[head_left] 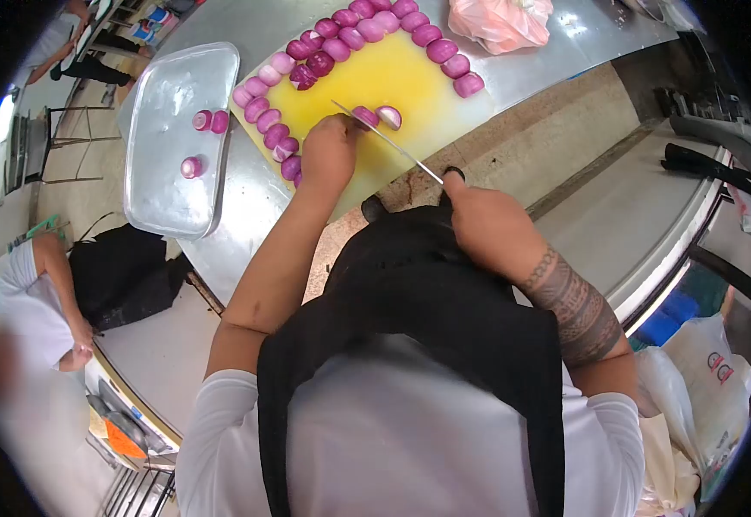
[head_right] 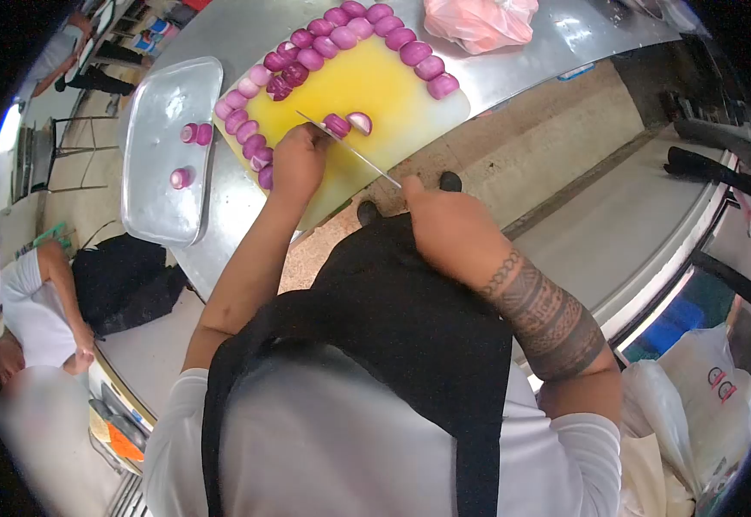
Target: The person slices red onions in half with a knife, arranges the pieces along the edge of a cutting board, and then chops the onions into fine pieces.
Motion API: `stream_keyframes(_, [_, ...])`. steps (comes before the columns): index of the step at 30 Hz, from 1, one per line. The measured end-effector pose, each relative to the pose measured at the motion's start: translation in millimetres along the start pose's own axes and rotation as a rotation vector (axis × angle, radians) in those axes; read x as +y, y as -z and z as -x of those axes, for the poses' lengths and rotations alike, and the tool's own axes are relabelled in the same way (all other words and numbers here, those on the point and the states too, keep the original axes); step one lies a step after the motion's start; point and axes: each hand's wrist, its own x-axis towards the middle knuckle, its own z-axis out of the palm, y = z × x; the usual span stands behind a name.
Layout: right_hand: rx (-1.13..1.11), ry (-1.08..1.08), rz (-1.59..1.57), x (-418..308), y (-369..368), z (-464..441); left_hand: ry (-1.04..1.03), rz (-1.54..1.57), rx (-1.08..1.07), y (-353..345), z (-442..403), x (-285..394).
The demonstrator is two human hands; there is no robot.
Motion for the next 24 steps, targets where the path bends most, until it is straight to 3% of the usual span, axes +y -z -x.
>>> stream_keyframes(3, [0.038, -0.067, -0.008, 0, 17, 12, 0.11, -0.003, -0.028, 5, -1, 13])
stream_keyframes(6, [0.1, -0.174, -0.043, 11, 23, 14, -0.114, 0.037, 0.164, -6, -4, 19])
stream_keyframes(9, [0.171, -0.191, -0.125, 36, 13, 12, -0.056, -0.014, 0.031, -9, -17, 18])
stream_keyframes(16, [0.097, -0.184, -0.164, 76, -1, 2, 0.116, -0.161, 0.233, 44, -46, -42])
stream_keyframes(24, [0.097, -0.112, -0.184, 92, 8, -8, 0.128, -0.289, 0.011, 64, -81, -56])
